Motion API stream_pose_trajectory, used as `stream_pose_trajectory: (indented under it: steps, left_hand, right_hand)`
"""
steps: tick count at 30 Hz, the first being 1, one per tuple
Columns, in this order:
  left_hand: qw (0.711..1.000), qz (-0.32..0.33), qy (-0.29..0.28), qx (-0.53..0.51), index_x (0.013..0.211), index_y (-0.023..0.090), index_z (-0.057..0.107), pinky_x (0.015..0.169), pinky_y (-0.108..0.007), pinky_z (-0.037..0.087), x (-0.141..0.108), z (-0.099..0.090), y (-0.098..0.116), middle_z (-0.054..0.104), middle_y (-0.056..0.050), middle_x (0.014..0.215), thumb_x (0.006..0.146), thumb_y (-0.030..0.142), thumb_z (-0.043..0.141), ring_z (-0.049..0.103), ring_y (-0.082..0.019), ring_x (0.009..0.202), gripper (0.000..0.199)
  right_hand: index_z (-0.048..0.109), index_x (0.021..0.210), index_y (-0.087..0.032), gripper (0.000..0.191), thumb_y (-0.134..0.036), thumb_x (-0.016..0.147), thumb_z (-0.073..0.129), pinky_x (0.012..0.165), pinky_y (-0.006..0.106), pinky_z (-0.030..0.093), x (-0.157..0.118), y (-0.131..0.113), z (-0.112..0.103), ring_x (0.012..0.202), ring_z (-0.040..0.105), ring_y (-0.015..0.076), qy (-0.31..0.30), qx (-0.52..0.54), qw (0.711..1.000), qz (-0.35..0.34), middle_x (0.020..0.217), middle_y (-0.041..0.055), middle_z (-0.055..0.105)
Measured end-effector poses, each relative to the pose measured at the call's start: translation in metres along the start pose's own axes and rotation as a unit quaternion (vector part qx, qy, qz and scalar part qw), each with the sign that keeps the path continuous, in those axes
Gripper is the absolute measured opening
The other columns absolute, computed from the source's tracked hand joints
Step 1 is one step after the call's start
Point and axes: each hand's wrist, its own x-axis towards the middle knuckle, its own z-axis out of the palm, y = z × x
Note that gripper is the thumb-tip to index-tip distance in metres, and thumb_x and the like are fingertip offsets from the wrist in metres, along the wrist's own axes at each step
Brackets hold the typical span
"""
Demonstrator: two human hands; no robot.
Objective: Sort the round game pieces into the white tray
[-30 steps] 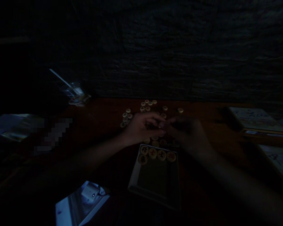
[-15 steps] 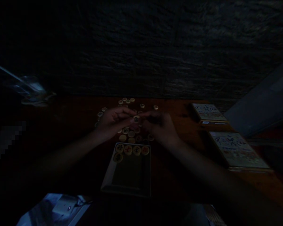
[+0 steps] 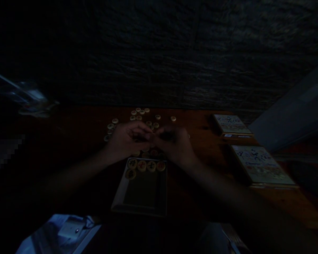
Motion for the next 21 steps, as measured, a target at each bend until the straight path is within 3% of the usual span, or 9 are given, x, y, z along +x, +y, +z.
stream_pose_trajectory:
  steps: [7,12,16,21]
  left_hand:
    - [0.987,-0.078,-0.013,-0.140,0.102,0.015,0.073,0.072,-0.032,0.065,0.0015,0.0001,-0.0002,0.080,-0.009,0.091,0.081,0.034,0.081,0.078,-0.020,0.074,0.030]
    - [0.976,-0.106,0.008,-0.192,0.102,0.013,0.072,0.072,-0.034,0.067,0.0031,-0.0016,0.0024,0.081,-0.009,0.086,0.077,0.035,0.086,0.079,-0.023,0.074,0.036]
    - [0.981,-0.096,0.010,-0.171,0.108,0.014,0.073,0.072,-0.033,0.067,0.0017,-0.0027,0.0005,0.081,-0.008,0.086,0.079,0.031,0.084,0.080,-0.023,0.075,0.035]
    - [0.997,-0.044,0.017,-0.060,0.109,0.016,0.077,0.071,-0.028,0.064,-0.0012,-0.0019,-0.0034,0.081,-0.008,0.089,0.077,0.023,0.082,0.079,-0.021,0.080,0.034]
  right_hand:
    - [0.080,0.082,-0.019,0.035,-0.053,0.080,0.080,0.054,0.025,0.049,0.0026,-0.0020,-0.0054,0.060,0.065,0.0153,0.001,0.039,0.999,-0.001,0.072,0.0045,0.075]
    - [0.083,0.094,-0.019,0.031,-0.048,0.083,0.078,0.061,0.027,0.053,0.0032,-0.0010,-0.0067,0.068,0.070,0.0179,-0.011,0.028,1.000,-0.008,0.078,0.0053,0.078]
    - [0.083,0.093,-0.021,0.025,-0.043,0.080,0.080,0.065,0.028,0.055,0.0030,-0.0025,-0.0070,0.072,0.072,0.0188,-0.013,0.046,0.999,-0.012,0.081,0.0044,0.080]
    - [0.083,0.087,-0.023,0.027,-0.048,0.076,0.083,0.061,0.027,0.055,0.0008,-0.0058,-0.0056,0.069,0.072,0.0189,-0.021,0.056,0.998,-0.002,0.079,0.0044,0.080]
